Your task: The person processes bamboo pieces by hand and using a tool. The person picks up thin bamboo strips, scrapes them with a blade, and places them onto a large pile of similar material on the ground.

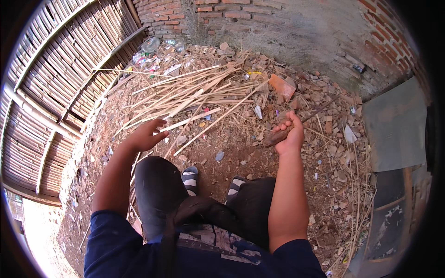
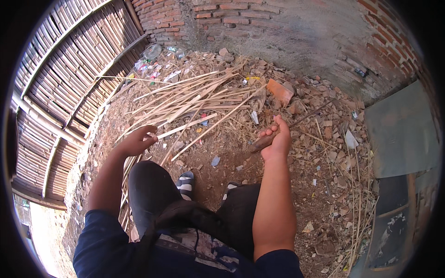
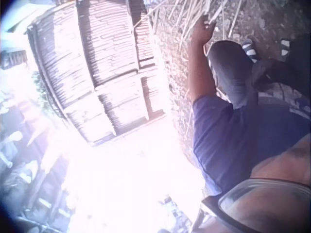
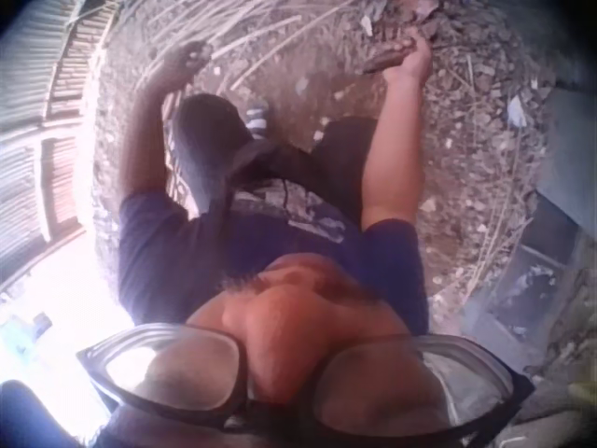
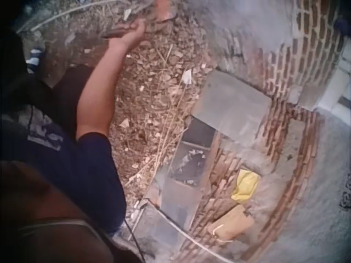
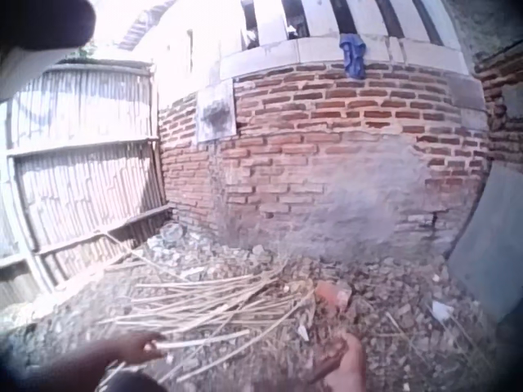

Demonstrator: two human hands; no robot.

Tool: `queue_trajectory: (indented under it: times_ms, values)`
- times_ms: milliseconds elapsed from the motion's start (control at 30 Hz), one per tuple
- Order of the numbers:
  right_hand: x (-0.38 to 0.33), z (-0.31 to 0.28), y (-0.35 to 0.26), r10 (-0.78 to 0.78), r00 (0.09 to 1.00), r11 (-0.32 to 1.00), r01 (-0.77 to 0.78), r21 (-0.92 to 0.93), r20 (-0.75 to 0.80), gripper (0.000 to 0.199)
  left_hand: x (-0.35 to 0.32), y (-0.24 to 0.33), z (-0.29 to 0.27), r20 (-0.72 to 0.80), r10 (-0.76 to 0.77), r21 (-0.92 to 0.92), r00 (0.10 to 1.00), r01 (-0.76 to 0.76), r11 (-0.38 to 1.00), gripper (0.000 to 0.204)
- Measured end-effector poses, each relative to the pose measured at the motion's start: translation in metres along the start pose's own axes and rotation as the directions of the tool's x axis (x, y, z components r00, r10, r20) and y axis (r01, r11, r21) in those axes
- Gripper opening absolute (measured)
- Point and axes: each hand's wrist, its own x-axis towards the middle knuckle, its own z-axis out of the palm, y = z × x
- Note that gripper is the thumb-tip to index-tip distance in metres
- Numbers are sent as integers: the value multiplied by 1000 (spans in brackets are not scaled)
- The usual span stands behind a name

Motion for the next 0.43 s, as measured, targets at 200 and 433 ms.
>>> queue_trajectory:
  times_ms: [200,433]
  values:
    - [6,5,12,10,1000,996,-9,-89,3,12,-156,-257,156,-239,-623,-712,745,302,634,67]
    - [22,2,35,35,999,878,-35,-477,-9,26,-362,-335,349,218,-879,-37,425,903,428,96]
